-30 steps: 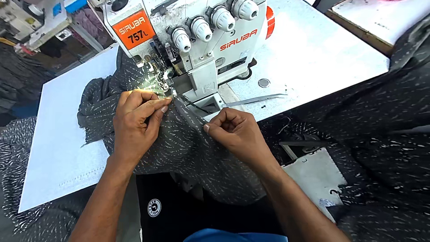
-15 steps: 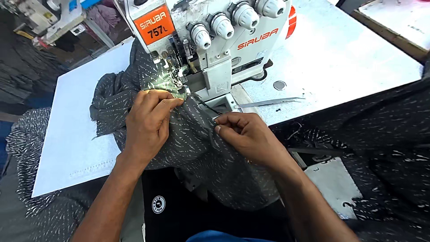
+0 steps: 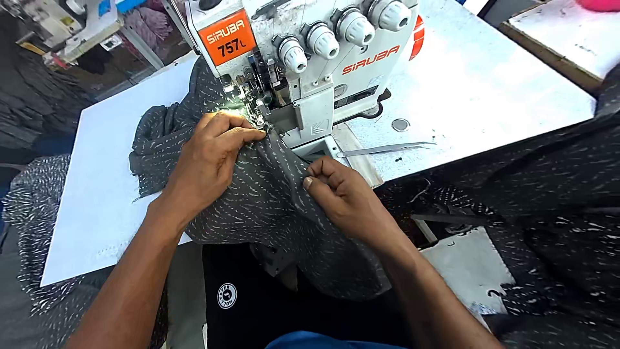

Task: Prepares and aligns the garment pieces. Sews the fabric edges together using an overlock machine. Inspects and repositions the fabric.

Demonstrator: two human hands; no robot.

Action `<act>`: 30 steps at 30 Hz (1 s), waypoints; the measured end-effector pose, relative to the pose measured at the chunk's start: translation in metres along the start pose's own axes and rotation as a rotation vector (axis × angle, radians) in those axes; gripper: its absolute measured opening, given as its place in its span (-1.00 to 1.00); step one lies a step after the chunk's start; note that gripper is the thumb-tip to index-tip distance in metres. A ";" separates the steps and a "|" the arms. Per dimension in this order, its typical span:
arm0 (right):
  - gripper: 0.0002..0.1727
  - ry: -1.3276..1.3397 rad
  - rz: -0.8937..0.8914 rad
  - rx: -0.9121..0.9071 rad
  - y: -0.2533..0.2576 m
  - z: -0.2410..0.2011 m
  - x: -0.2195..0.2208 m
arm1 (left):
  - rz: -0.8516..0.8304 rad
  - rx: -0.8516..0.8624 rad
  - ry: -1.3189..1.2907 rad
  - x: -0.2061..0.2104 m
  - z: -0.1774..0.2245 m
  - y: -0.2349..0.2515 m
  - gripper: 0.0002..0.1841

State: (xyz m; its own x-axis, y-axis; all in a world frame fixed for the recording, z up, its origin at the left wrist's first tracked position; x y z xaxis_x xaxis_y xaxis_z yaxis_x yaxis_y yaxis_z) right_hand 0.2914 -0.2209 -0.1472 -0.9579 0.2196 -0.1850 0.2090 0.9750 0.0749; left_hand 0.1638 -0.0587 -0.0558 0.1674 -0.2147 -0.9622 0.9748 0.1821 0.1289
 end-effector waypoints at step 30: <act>-0.70 0.115 -0.030 -0.105 -0.002 -0.004 0.011 | 0.057 0.039 -0.084 0.006 -0.003 -0.005 -0.61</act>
Point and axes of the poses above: each hand's wrist, its own y-axis towards the middle knuckle, its own x-axis out of the palm, z = x × y, the point moved 6 cm from there along y, towards the middle knuckle, and after that the axes turned 12 degrees about -z, right-handed, at the moved point
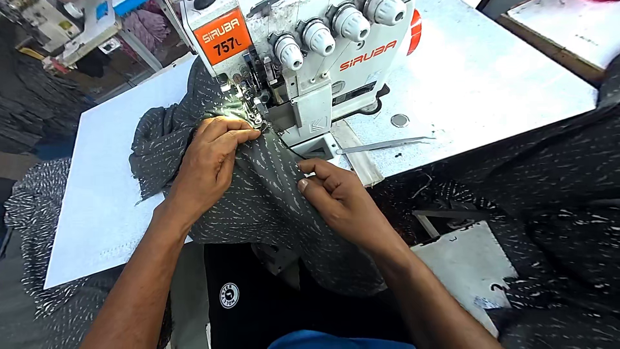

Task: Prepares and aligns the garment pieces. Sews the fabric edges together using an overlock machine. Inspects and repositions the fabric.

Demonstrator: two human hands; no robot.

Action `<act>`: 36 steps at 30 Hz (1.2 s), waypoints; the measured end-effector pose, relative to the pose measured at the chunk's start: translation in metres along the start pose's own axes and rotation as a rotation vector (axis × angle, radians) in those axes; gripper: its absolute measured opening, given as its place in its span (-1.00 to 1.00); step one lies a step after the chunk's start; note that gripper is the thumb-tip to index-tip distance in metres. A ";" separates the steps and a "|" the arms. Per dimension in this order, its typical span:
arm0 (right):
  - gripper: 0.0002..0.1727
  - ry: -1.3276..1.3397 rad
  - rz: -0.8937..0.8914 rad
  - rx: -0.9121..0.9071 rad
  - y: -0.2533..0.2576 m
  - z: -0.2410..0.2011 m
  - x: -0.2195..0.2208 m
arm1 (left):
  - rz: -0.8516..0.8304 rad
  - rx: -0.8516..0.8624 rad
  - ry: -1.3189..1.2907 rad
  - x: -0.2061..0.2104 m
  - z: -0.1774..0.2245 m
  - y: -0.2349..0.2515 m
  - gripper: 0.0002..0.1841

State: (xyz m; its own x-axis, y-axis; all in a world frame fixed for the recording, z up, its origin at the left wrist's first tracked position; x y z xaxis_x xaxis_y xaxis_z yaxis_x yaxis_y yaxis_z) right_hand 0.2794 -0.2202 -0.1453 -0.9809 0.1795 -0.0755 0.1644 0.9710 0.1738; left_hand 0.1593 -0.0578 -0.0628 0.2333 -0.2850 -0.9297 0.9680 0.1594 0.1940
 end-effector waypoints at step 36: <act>-0.66 0.050 0.002 -0.057 0.008 -0.003 0.016 | 0.081 0.064 -0.108 -0.006 -0.022 0.009 -0.67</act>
Point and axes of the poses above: each hand's wrist, its own y-axis towards the middle knuckle, its own x-axis out of the palm, z = x × y, the point moved 6 cm from there along y, towards the middle knuckle, and after that the axes turned 12 degrees about -z, right-handed, at the moved point
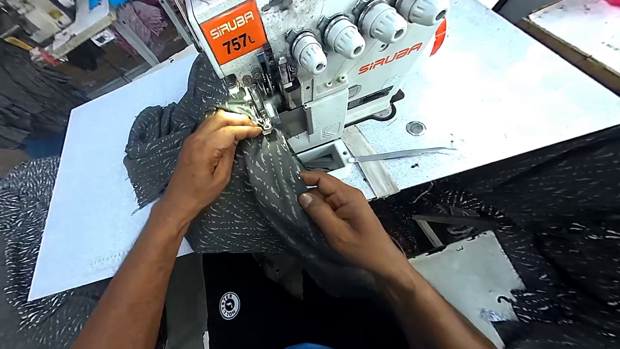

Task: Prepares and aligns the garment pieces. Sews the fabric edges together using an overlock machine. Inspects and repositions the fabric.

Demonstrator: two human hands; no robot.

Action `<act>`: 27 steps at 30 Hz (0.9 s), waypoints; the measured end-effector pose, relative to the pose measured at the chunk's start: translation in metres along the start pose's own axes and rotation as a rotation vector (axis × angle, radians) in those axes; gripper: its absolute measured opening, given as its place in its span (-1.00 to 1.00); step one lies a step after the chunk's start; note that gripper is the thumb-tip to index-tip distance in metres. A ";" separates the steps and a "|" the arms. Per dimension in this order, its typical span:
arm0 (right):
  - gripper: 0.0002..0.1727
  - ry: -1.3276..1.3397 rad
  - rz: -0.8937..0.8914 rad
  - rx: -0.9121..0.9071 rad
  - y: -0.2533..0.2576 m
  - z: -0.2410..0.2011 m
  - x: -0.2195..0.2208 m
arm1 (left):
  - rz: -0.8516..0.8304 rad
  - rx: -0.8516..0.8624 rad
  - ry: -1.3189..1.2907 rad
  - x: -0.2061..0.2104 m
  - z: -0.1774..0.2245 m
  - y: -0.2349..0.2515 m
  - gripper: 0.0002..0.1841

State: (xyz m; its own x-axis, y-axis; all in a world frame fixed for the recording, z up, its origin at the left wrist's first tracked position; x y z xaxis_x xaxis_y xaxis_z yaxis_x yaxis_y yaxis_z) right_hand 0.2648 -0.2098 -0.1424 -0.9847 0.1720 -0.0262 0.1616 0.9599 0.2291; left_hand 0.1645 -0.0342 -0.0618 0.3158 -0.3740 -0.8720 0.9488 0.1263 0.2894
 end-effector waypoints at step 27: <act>-0.64 -0.053 -0.850 0.367 -0.085 -0.053 0.011 | 0.326 -0.781 0.277 -0.112 -0.065 -0.146 -0.53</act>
State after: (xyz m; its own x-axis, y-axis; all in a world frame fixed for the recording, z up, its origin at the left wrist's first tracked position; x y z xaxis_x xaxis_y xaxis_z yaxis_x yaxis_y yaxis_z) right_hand 0.2372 -0.3015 -0.1108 -0.7786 -0.6208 -0.0911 -0.5944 0.7763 -0.2099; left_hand -0.0098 0.0495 -0.0321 0.4616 0.0130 -0.8870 0.5081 0.8158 0.2763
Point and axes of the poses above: each hand's wrist, its own y-axis towards the middle knuckle, its own x-axis out of the palm, z = x × y, the point moved 6 cm from there along y, towards the middle knuckle, and after that the axes turned 12 degrees about -z, right-handed, at the moved point
